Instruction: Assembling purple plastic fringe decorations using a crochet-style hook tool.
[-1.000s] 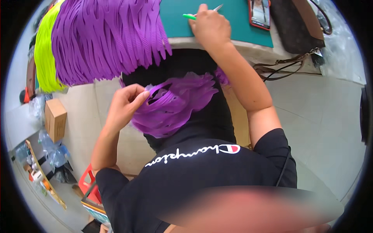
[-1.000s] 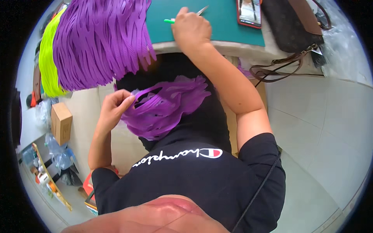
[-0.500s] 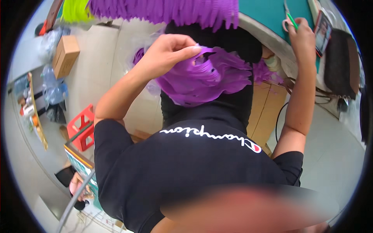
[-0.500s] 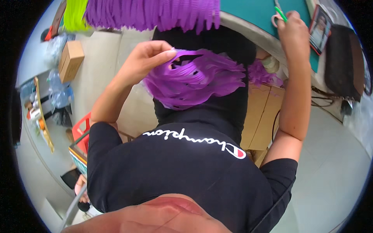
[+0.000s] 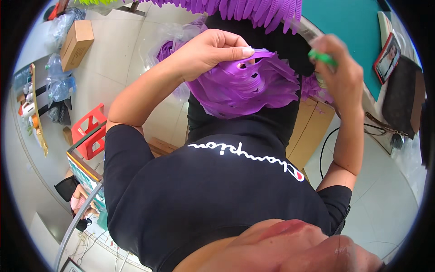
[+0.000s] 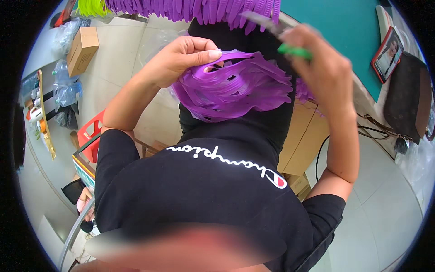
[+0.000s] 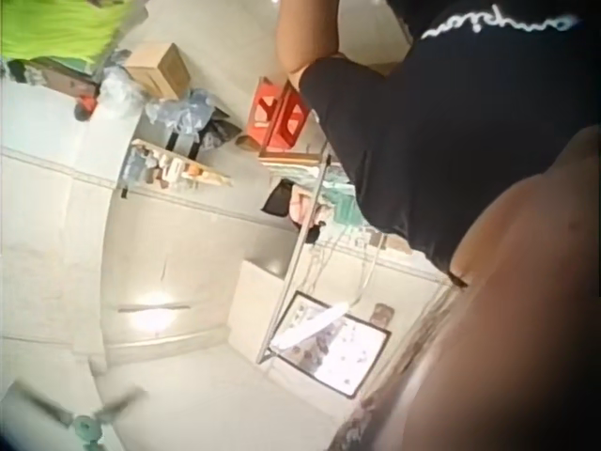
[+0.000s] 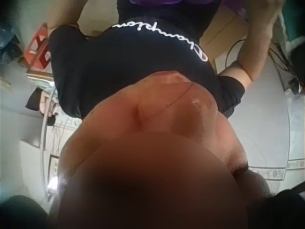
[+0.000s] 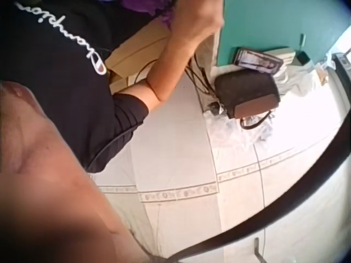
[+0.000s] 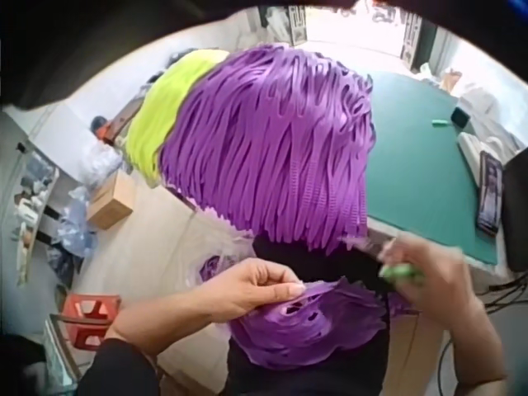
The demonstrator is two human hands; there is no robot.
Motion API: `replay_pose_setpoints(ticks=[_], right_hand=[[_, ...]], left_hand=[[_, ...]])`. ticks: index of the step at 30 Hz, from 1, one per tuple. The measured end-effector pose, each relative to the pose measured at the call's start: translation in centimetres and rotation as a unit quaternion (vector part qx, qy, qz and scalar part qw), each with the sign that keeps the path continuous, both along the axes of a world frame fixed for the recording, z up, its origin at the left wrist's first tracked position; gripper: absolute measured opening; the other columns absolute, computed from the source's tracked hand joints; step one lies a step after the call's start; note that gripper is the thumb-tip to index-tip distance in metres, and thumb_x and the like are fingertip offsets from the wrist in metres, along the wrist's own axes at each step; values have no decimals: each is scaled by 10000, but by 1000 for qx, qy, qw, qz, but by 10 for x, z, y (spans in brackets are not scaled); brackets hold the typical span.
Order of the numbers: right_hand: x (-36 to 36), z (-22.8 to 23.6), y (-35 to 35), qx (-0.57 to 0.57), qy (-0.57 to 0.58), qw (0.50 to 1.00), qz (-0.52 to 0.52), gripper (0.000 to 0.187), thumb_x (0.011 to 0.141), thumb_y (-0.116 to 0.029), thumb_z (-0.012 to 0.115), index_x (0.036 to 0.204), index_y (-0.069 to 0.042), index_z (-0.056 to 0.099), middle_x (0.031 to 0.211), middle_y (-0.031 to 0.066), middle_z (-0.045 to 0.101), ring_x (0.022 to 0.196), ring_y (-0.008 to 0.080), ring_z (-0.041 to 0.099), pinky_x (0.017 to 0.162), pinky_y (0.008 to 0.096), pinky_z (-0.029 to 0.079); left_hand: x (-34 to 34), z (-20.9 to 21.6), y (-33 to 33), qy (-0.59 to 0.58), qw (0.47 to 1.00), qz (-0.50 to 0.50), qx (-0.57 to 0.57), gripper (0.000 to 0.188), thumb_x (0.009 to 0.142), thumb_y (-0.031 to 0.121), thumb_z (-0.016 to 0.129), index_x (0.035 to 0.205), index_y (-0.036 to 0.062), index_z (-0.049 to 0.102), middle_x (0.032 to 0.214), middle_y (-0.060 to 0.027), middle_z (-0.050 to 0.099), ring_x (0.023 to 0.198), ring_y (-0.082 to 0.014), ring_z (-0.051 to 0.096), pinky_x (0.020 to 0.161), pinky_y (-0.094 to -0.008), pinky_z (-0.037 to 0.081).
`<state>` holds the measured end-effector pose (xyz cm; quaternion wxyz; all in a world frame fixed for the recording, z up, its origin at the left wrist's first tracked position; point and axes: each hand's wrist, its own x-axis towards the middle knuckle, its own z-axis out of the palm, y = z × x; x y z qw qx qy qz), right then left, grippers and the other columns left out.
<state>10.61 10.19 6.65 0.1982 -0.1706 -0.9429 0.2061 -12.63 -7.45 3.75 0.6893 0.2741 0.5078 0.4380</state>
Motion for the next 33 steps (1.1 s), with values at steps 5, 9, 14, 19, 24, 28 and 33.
replay_pose_setpoints(ticks=[5,9,14,19,24,28,33], right_hand=[[-3,-4,-16,189,26,974,122,467,693,-107,748,1151,-107,652,786,-6,608,619,129,569,511,265,452],[-4,-6,-11,264,7,957,124,537,681,-153,732,1210,-132,642,755,-21,549,576,97,484,474,255,405],[-9,-6,-13,272,7,953,131,534,686,-137,711,1215,-133,639,768,-18,549,588,99,490,482,252,411],[-10,-5,-15,271,1,953,132,546,680,-124,702,1222,-134,637,763,-18,546,589,100,489,488,249,418],[-11,-3,-17,288,-6,948,132,554,666,-115,697,1217,-137,644,749,-17,532,596,105,492,493,252,423],[-10,1,-19,294,-19,946,134,559,662,-109,691,1218,-138,645,738,-14,517,599,109,491,498,255,426],[-10,5,-18,301,-14,943,139,555,671,-109,684,1224,-143,643,736,-7,503,601,112,491,507,257,429]], left_hand=[[2,-1,5,-65,998,7,-22,187,931,222,609,898,40,636,800,32,617,685,-5,534,632,-158,429],[4,0,7,-69,997,8,-31,178,934,217,604,912,43,631,816,28,623,698,-14,547,652,-157,440],[1,-5,6,-96,995,-1,-37,191,936,223,598,917,36,632,826,22,630,727,-17,562,678,-164,452],[0,-7,7,-109,993,-10,-47,204,938,230,595,920,31,634,833,18,633,741,-20,568,692,-166,454],[0,-6,8,-109,993,-14,-41,170,922,193,613,930,26,645,889,-2,642,781,-37,568,741,-176,456],[1,-6,8,-100,994,-12,-47,213,934,231,598,939,23,641,844,9,632,762,-33,566,718,-181,453],[0,-6,8,-111,992,-20,-53,211,934,229,598,937,22,642,840,14,627,764,-33,563,720,-178,449]])
